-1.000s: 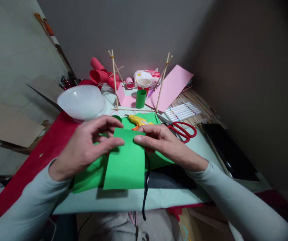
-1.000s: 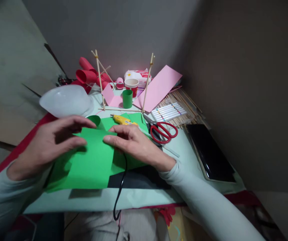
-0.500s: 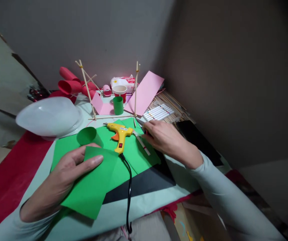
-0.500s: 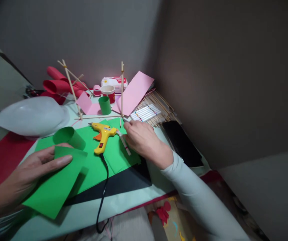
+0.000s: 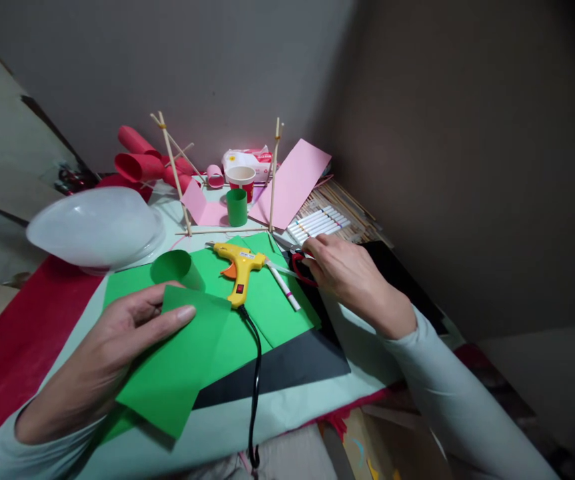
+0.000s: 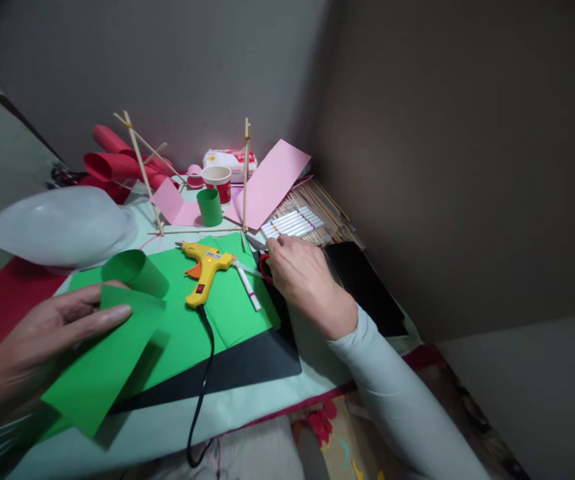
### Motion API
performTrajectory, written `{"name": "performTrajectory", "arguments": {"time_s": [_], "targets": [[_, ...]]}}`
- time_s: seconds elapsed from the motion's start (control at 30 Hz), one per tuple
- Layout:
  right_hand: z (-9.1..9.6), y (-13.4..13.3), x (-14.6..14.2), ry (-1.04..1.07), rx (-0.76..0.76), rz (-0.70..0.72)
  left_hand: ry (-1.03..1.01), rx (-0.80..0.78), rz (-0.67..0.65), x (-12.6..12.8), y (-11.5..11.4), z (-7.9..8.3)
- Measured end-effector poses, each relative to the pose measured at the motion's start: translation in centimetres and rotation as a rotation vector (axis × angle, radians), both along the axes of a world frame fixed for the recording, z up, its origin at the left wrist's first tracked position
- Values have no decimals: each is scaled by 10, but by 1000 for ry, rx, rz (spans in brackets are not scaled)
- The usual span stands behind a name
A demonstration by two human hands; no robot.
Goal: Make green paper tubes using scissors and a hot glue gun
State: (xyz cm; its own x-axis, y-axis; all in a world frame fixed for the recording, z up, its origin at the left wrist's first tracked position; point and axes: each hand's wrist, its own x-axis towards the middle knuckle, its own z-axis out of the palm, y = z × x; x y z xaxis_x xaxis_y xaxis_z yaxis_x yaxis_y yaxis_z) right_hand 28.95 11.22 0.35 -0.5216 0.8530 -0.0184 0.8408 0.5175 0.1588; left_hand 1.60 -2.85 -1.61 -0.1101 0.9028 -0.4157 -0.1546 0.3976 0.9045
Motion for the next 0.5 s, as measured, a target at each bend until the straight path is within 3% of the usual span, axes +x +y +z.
{"name": "performTrajectory", "arguments": {"time_s": [0.27, 0.4, 0.5], "targets": [[-19, 13, 1, 12, -5, -23, 3, 60, 35, 13, -1, 8], [-25, 21, 11, 154, 11, 8, -89, 126, 62, 22, 0, 15], [-14, 23, 28, 343, 45, 5, -151, 105, 82, 23, 0, 18]]}}
